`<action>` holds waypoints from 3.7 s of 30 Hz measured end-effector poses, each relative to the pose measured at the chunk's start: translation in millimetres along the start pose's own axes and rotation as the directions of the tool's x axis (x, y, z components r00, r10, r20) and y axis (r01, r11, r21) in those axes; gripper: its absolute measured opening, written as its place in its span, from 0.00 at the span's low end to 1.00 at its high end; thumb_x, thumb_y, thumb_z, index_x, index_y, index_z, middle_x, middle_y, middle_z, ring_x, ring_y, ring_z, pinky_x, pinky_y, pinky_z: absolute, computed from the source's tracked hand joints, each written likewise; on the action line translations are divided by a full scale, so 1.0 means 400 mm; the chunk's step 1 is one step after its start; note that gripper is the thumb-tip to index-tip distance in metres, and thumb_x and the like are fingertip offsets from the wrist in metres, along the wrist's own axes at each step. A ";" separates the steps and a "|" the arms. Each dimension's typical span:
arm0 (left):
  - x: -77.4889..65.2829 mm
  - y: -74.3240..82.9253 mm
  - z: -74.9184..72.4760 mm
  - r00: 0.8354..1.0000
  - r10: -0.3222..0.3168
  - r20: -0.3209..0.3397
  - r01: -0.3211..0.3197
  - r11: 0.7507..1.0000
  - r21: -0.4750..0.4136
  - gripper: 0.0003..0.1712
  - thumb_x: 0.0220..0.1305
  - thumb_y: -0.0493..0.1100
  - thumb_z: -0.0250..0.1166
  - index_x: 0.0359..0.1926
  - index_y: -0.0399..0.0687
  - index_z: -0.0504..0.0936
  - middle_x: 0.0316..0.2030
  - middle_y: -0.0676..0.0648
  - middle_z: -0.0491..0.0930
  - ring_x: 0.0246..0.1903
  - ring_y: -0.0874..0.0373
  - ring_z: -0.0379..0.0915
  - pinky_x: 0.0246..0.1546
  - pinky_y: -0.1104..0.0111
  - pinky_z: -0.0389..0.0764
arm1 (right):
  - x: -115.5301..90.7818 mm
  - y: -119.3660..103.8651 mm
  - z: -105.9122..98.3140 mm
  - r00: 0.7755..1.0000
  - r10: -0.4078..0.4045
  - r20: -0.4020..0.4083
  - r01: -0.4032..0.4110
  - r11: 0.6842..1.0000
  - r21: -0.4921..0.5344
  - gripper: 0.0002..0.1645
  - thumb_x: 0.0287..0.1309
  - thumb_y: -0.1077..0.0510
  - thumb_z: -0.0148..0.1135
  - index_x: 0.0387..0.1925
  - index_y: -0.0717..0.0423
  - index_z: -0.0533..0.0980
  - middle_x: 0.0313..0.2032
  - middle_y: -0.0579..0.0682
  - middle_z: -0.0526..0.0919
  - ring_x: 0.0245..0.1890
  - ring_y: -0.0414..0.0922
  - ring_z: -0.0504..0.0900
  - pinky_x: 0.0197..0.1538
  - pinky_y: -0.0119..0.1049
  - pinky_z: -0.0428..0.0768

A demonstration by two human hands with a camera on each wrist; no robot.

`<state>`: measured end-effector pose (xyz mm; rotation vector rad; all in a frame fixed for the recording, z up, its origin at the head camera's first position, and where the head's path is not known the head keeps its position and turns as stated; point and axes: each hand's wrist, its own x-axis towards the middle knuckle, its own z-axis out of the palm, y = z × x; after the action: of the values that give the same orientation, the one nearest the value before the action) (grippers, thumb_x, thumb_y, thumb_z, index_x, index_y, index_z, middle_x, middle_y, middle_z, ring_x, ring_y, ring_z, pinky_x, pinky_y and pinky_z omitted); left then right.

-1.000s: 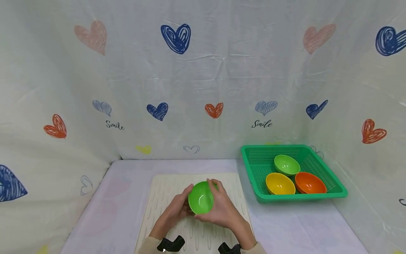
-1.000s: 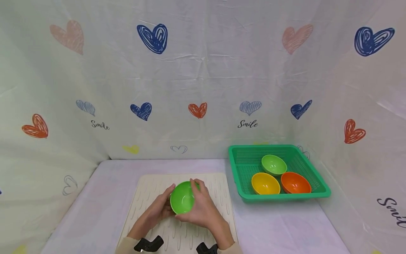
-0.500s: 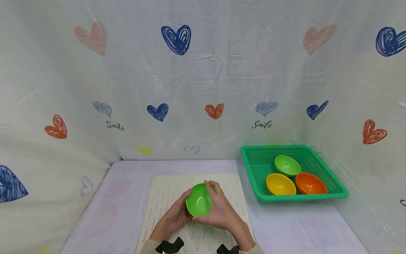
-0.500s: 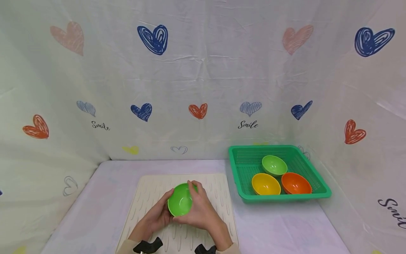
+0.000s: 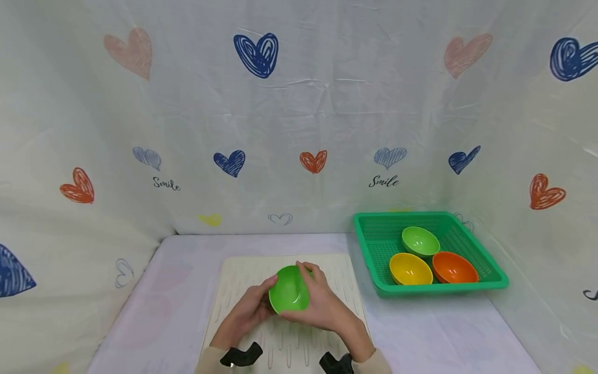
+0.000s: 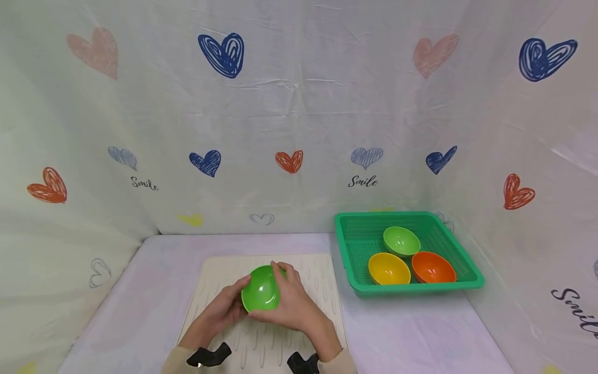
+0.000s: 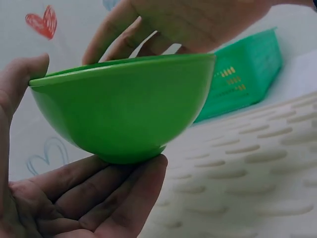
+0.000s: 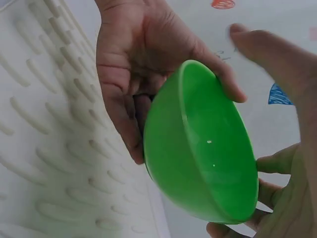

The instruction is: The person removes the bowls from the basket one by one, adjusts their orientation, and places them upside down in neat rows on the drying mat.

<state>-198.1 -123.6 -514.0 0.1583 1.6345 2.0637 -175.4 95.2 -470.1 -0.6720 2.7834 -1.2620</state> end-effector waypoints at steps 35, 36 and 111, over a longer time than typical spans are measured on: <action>-0.084 0.053 -0.002 0.795 0.592 0.132 -0.339 0.254 0.906 0.62 0.35 0.44 0.88 0.75 0.45 0.69 0.73 0.39 0.69 0.69 0.40 0.70 0.61 0.50 0.79 | 0.058 0.031 0.026 0.994 -0.110 -0.009 0.111 0.989 0.095 0.46 0.57 0.37 0.74 0.71 0.53 0.70 0.67 0.50 0.76 0.58 0.46 0.80 0.57 0.40 0.82; -0.085 0.050 -0.005 0.826 0.560 0.065 -0.295 0.332 0.896 0.65 0.35 0.44 0.88 0.77 0.45 0.66 0.73 0.39 0.68 0.70 0.40 0.69 0.63 0.49 0.77 | 0.059 0.031 0.032 0.992 -0.121 -0.018 0.123 0.988 0.098 0.47 0.56 0.38 0.75 0.71 0.53 0.70 0.67 0.51 0.75 0.60 0.46 0.80 0.59 0.42 0.82; -0.065 0.022 -0.299 0.648 0.574 -0.501 0.139 0.557 0.819 0.22 0.70 0.36 0.61 0.62 0.30 0.78 0.48 0.30 0.85 0.42 0.37 0.87 0.40 0.50 0.87 | 0.256 0.030 0.276 0.985 -0.001 0.174 0.011 0.998 -0.058 0.56 0.60 0.56 0.74 0.79 0.68 0.50 0.76 0.63 0.63 0.74 0.53 0.68 0.73 0.43 0.71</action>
<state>-224.4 -242.1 -533.0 -0.2108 3.2030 1.3619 -252.4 -16.3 -536.5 -0.7557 2.6864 -1.0694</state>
